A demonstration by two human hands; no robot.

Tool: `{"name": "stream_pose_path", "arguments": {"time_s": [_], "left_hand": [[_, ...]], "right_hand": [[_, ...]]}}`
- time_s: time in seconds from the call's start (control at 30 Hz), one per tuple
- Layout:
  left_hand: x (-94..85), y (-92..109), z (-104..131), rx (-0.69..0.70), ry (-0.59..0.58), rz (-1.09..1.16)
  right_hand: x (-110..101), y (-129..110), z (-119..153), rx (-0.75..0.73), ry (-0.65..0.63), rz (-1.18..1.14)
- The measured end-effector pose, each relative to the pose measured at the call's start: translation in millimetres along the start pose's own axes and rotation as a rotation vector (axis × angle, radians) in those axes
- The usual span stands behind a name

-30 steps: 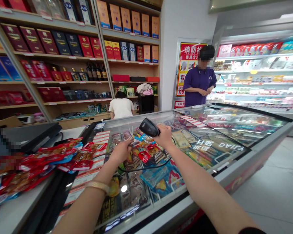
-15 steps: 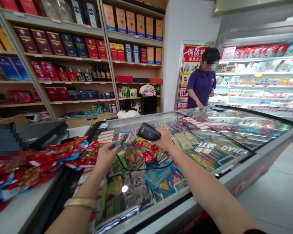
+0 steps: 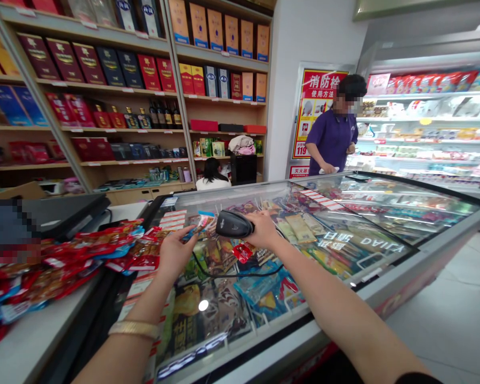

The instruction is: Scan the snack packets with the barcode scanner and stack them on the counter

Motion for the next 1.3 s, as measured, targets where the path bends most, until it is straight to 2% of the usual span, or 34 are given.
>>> {"name": "stream_pose_path", "arguments": {"time_s": [0.23,0.33,0.43,0.53,0.6,0.7,0.8,0.87,0.9,0.97,1.03,1.13,1.2,1.3], "left_hand": [[0.9,2,2,0.036,0.020,-0.086],[-12.2,7,-1,0.135,0.126,-0.207],[-35.3,5,-9,0.194,0.262,-0.375],[-57.4,-6,-13,0.154,0.338,-0.467],[-64.8,-14,-11,0.097,0.338,-0.569],[-65.6,-19,-4,-0.010,0.283,-0.736],[-61.9,-3,4,0.018,0.314,-0.758],[-48.3,15,8,0.114,0.296,-0.714],[-35.0,24,10,0.169,0.229,-0.675],[2.9,41,20,0.292,-0.012,-0.561],[43.7,58,41,0.430,-0.278,-0.449],[86.5,75,80,0.571,-0.527,-0.443],[102.9,76,99,0.586,-0.636,-0.506],[111.2,74,110,0.562,-0.713,-0.565]], "right_hand": [[-6,2,1,0.018,0.065,0.000],[-11,4,2,0.024,0.109,-0.002],[-16,9,2,0.044,0.148,0.004],[-21,15,3,0.074,0.180,0.021],[-24,21,4,0.099,0.207,0.034],[-29,31,5,0.155,0.249,0.052],[-32,40,7,0.200,0.266,0.065],[-34,44,7,0.215,0.274,0.068],[-35,45,8,0.221,0.278,0.068],[-35,46,8,0.232,0.281,0.066],[-35,47,8,0.240,0.274,0.073],[-33,46,7,0.232,0.261,0.090],[-33,45,6,0.222,0.259,0.096],[-33,45,6,0.232,0.264,0.094]]}}
Point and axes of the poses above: each hand's wrist, its own z-axis away from the middle knuckle, its own x-axis out of the palm, y = z × x, the point moved 8 cm from there along -z, towards the middle knuckle, and after that the axes turned 5 degrees about -x, right-handed, at the moved point
